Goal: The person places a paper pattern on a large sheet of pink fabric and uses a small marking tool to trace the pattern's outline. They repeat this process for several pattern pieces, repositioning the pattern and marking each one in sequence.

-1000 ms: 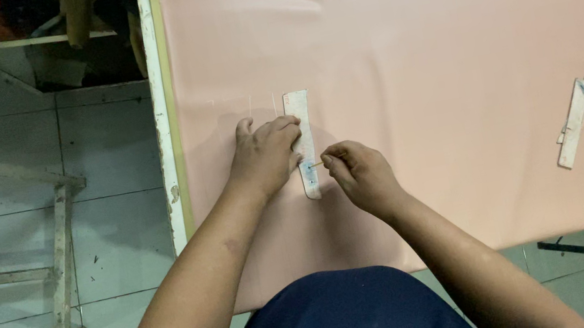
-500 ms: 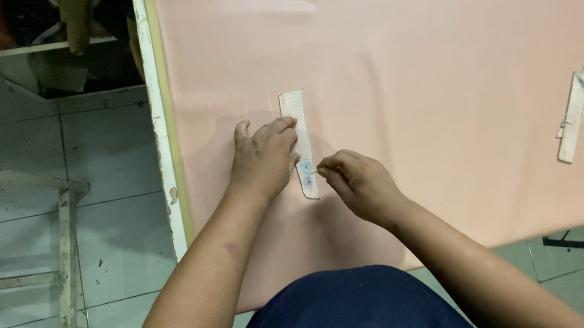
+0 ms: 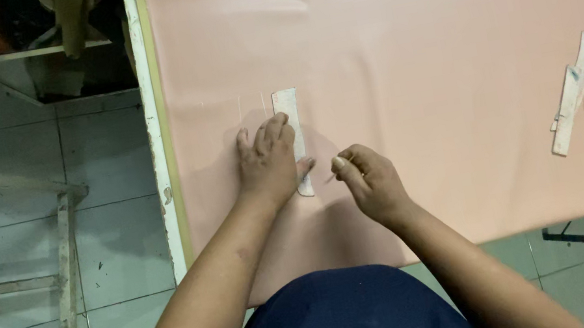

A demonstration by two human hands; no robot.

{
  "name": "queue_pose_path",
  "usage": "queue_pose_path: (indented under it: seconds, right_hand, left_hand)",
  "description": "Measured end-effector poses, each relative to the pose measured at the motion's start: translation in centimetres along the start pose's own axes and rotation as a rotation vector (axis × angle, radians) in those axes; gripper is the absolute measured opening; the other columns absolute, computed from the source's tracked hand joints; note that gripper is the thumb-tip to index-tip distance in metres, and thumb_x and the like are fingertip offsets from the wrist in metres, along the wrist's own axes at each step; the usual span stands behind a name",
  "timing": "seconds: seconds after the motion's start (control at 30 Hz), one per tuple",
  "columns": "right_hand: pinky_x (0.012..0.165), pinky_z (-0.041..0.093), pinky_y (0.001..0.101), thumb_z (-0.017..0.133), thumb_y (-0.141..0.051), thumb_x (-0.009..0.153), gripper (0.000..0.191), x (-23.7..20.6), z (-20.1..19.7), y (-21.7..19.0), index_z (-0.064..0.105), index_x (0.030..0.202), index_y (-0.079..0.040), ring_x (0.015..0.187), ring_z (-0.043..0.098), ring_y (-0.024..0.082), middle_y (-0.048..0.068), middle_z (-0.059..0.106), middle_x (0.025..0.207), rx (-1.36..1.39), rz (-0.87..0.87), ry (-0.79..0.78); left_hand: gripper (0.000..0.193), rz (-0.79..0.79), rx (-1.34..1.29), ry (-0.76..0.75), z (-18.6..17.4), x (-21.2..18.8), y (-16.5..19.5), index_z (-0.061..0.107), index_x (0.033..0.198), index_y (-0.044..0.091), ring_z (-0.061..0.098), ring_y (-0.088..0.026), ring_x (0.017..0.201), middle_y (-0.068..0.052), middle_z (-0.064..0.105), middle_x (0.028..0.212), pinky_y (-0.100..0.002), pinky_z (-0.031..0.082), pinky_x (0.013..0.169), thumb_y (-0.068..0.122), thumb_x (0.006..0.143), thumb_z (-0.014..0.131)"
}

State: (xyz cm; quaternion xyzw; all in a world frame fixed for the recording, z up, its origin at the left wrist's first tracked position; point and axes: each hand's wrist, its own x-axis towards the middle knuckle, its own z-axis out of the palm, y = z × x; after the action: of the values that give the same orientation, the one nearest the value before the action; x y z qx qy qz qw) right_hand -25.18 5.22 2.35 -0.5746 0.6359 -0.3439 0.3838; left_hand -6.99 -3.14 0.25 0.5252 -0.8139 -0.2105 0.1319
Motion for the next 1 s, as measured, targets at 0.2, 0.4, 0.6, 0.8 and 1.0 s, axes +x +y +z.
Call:
queue_pose_path:
  seconds: [0.2, 0.4, 0.6, 0.8, 1.0]
  right_hand:
    - [0.07, 0.055, 0.0268, 0.049, -0.016, 0.105, 0.023, -1.0, -1.7, 3.4, 0.064, 0.113, -0.001, 0.076, 0.063, 0.011, 0.005, 0.066, 0.09, 0.349, 0.224, 0.077]
    - [0.063, 0.05, 0.0247, 0.051, -0.015, 0.102, 0.027, -1.0, -2.1, 4.6, 0.067, 0.118, -0.001, 0.068, 0.057, 0.009, 0.004, 0.067, 0.09, 0.325, 0.412, 0.125]
    - [0.053, 0.044, 0.0231, 0.053, -0.023, 0.103, 0.029, 0.8, -3.6, 4.4, 0.069, 0.11, -0.001, 0.064, 0.056, 0.009, 0.005, 0.07, 0.089, 0.558, 0.541, 0.16]
    - [0.047, 0.037, 0.0226, 0.063, -0.027, 0.101, 0.031, 2.0, -6.7, 3.7, 0.074, 0.104, 0.002, 0.054, 0.051, 0.009, 0.005, 0.064, 0.072, 0.524, 0.585, -0.167]
    - [0.049, 0.036, 0.0202, 0.075, -0.019, 0.086, 0.023, 2.2, -6.1, 2.7, 0.075, 0.104, -0.006, 0.056, 0.05, 0.005, -0.001, 0.069, 0.075, 0.314, 0.581, -0.32]
  left_hand:
    - [0.056, -0.237, -0.054, 0.036, -0.6, -0.7, -1.1, 0.051, 0.13, 0.007, 0.051, -0.036, 0.126, -0.017, 0.05, 0.136, -0.05, 0.042, 0.103, 0.025, 0.084, 0.078]
    - [0.052, -0.474, -0.161, 0.099, 0.0, 0.1, -2.0, 0.048, 0.127, 0.002, 0.064, -0.043, 0.103, -0.024, 0.055, 0.12, -0.049, 0.053, 0.088, 0.014, 0.084, 0.073]
    - [0.01, -0.327, -0.251, 0.121, -1.0, 0.7, -1.2, 0.067, 0.099, 0.01, 0.066, -0.035, 0.097, -0.012, 0.064, 0.109, -0.047, 0.054, 0.085, 0.009, 0.089, 0.067]
    - [0.005, 0.094, -0.345, 0.184, -1.6, 0.1, 1.5, 0.069, 0.09, 0.007, 0.069, -0.028, 0.088, -0.006, 0.064, 0.105, -0.04, 0.057, 0.077, 0.007, 0.089, 0.073]
    - [0.018, 0.203, -0.475, 0.181, -0.1, -0.2, 1.7, 0.073, 0.104, 0.009, 0.071, -0.025, 0.1, -0.005, 0.064, 0.123, -0.034, 0.06, 0.084, 0.004, 0.087, 0.074]
